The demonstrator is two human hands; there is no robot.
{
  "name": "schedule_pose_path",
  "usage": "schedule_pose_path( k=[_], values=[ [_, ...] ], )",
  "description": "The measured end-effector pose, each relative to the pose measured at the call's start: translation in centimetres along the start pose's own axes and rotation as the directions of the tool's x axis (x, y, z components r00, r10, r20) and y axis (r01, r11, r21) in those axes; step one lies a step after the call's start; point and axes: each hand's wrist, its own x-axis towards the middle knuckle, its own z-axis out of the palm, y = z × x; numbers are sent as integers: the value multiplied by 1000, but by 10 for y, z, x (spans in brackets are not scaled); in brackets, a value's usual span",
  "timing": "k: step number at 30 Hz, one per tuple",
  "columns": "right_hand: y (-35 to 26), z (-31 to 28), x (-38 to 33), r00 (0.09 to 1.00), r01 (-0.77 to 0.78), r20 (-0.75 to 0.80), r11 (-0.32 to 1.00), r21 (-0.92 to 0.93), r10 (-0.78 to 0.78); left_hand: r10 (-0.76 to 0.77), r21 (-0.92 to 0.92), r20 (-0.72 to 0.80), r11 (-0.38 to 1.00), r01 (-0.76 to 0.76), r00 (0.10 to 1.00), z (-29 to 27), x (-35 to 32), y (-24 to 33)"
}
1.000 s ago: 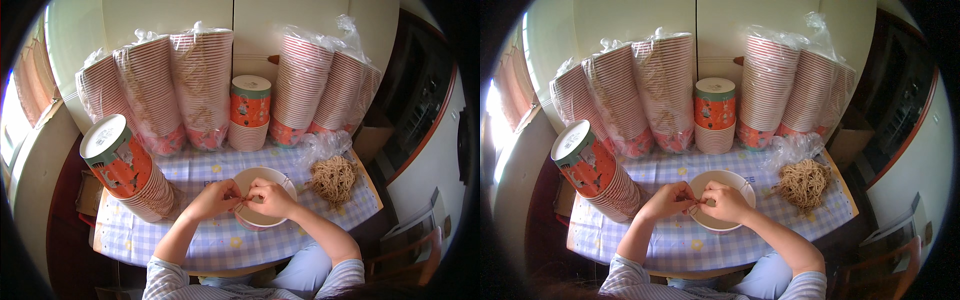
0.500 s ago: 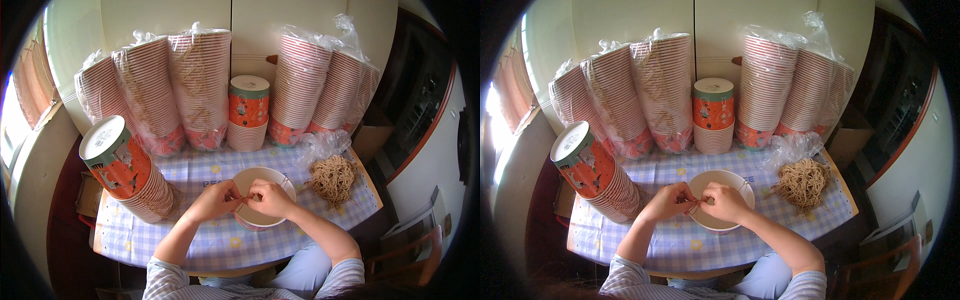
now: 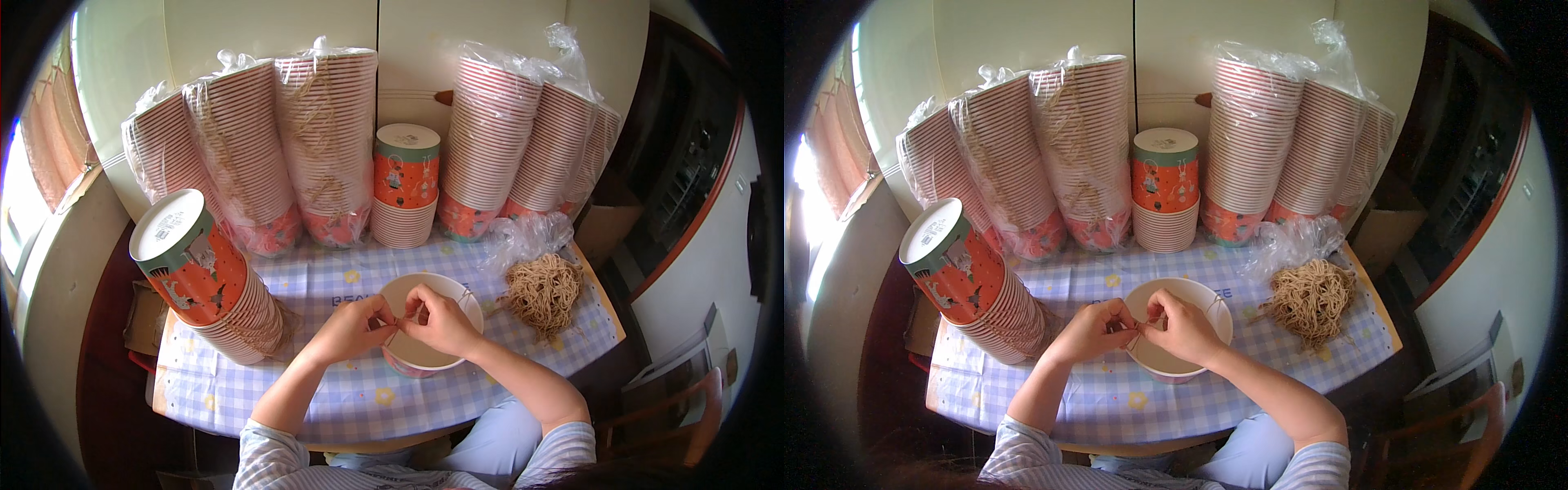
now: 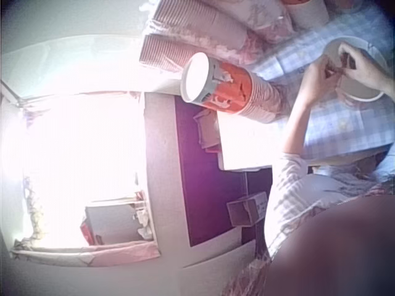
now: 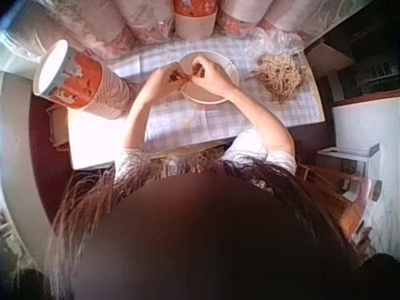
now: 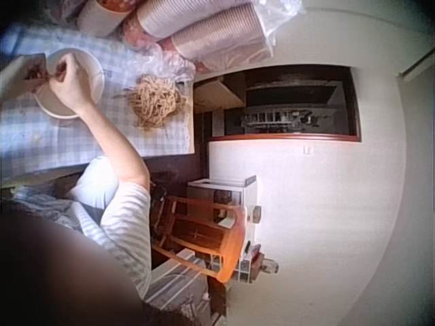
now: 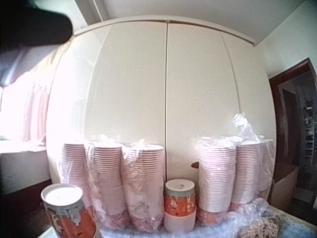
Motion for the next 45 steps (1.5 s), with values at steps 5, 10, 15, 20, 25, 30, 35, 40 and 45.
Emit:
schedule_pose_path(
  k=[5, 10, 15, 20, 25, 30, 35, 40, 45],
  values=[
    [5, 0, 2, 990, 141, 0, 990, 25, -141, 2, -102, 9, 995, -1, 1000, 0, 1, -8],
    [6, 0, 1, 991, 130, 25, 990, 51, -132, 14, -351, 46, 936, 3, 999, -1, 3, -13],
    [-3, -1, 0, 994, 111, 7, 990, 85, -112, -18, -432, 62, 901, 43, 998, -3, 5, -15],
    [-6, -1, -2, 994, 105, -15, 990, 95, -104, -6, -437, 57, 899, 31, 998, -4, 8, -18],
    [-7, -1, -2, 994, 106, -16, 991, 88, -105, -30, -417, 48, 908, 47, 998, -5, 8, -16],
    [-6, 0, -2, 990, 139, -38, 987, 84, -136, -25, -392, 45, 919, 41, 999, -5, 8, -18],
    [-4, 0, -2, 987, 162, -41, 983, 90, -158, -14, -414, 76, 909, 44, 997, -3, 9, -16],
    [-4, 0, -2, 987, 159, -40, 983, 93, -156, -6, -389, 60, 921, 29, 998, -2, 9, -18],
    [-4, -1, -1, 989, 145, -15, 982, 124, -145, 4, -308, -20, 951, -10, 1000, 0, 8, -20]
  ],
)
